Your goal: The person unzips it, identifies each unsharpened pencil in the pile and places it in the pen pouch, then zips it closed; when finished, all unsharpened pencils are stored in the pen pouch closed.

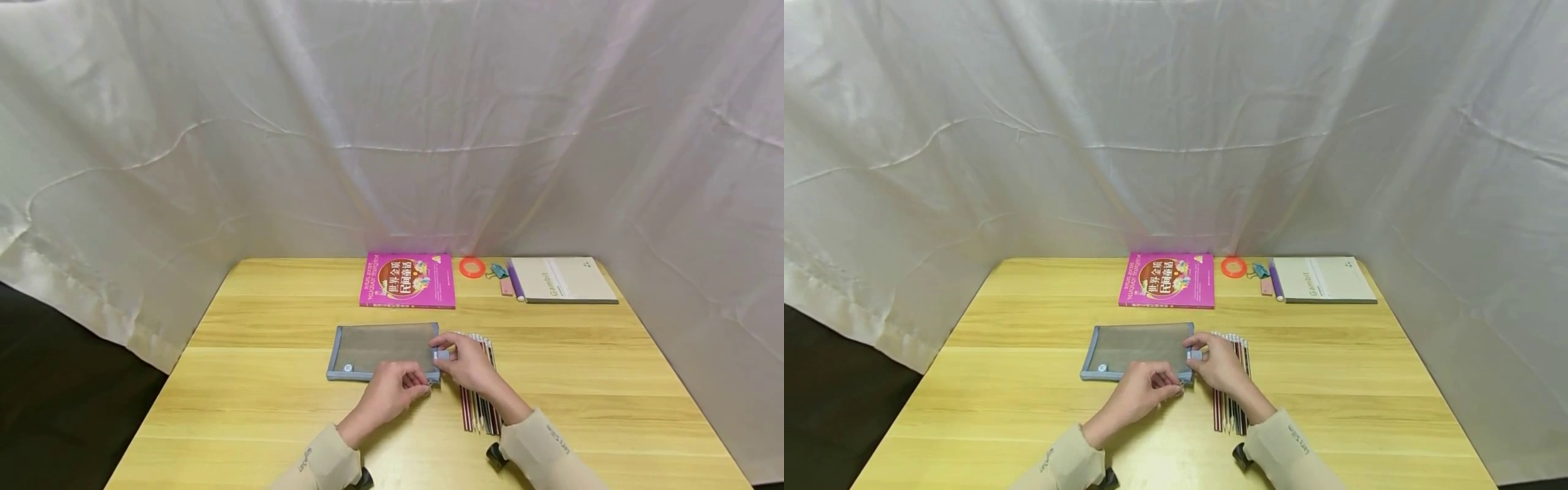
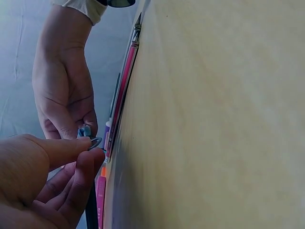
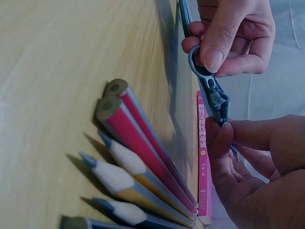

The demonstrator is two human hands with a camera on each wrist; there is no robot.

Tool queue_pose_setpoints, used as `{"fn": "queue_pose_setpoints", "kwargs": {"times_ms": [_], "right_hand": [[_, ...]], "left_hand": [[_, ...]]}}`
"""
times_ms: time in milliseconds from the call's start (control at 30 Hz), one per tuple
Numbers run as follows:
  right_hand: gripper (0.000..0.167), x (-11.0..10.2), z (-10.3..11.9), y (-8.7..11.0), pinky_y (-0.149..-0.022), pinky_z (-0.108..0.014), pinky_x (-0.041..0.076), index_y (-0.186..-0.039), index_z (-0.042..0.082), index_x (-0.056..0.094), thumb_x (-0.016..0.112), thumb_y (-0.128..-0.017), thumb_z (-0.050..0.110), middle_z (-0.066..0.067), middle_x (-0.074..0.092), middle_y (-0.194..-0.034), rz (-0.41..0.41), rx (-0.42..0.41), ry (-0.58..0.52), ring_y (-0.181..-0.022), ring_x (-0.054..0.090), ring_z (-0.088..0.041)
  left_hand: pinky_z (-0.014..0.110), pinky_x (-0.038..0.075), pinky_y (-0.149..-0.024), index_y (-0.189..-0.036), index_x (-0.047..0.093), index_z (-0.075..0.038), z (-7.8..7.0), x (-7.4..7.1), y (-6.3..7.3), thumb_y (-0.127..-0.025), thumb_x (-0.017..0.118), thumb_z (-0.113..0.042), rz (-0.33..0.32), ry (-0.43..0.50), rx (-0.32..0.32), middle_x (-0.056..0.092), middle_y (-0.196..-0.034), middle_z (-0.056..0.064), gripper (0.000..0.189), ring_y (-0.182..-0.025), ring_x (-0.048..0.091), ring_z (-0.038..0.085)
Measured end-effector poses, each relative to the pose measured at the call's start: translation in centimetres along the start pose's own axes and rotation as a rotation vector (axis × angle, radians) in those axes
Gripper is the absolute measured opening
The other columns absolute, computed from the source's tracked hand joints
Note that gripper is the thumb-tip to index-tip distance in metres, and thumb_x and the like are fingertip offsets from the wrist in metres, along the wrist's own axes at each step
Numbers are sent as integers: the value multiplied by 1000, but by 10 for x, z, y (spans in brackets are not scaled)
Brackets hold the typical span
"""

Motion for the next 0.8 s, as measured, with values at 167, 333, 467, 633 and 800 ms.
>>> {"fn": "queue_pose_setpoints", "kwargs": {"times_ms": [167,333,467,633,800], "right_hand": [[27,-2,0,0,-52,-28,53,-112,12,75,79,-88,1,-7,73,-112,-19,10,-19,-68,64,-12],[26,-3,0,-2,-52,-27,53,-111,10,76,80,-87,1,-4,75,-106,-25,14,-20,-67,65,-11],[26,-2,0,-2,-51,-28,52,-111,10,76,80,-87,1,-4,75,-106,-22,20,-22,-65,65,-11],[26,-2,-1,-2,-52,-27,53,-110,11,76,81,-86,1,-5,74,-106,-29,25,-12,-66,65,-11],[27,-1,-3,-2,-54,-27,54,-108,11,76,81,-85,-1,-11,72,-112,-34,30,5,-67,65,-10]], "left_hand": [[17,55,-67,-86,76,-16,-2,-3,0,-91,81,-11,-22,-6,6,73,-80,-6,9,-69,63,-2],[17,56,-67,-86,76,-15,-2,-5,-1,-91,81,-10,-36,-12,16,74,-80,-6,8,-69,63,-3],[17,56,-66,-85,76,-15,-2,-5,-1,-91,81,-10,-36,-8,8,74,-80,-6,9,-69,64,-2],[17,55,-67,-85,76,-15,-2,-5,-1,-90,81,-9,-36,-13,-2,74,-79,-6,9,-69,63,-2],[17,55,-67,-86,76,-13,-3,-6,1,-90,81,-9,-32,-18,-5,74,-80,-5,7,-69,62,-3]]}}
Point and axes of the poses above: each hand's wrist, its own y-axis away from the middle knuckle, its own x-axis out of the palm, z = x × y, the point moved 9 cm from there along -y, towards the middle knuckle
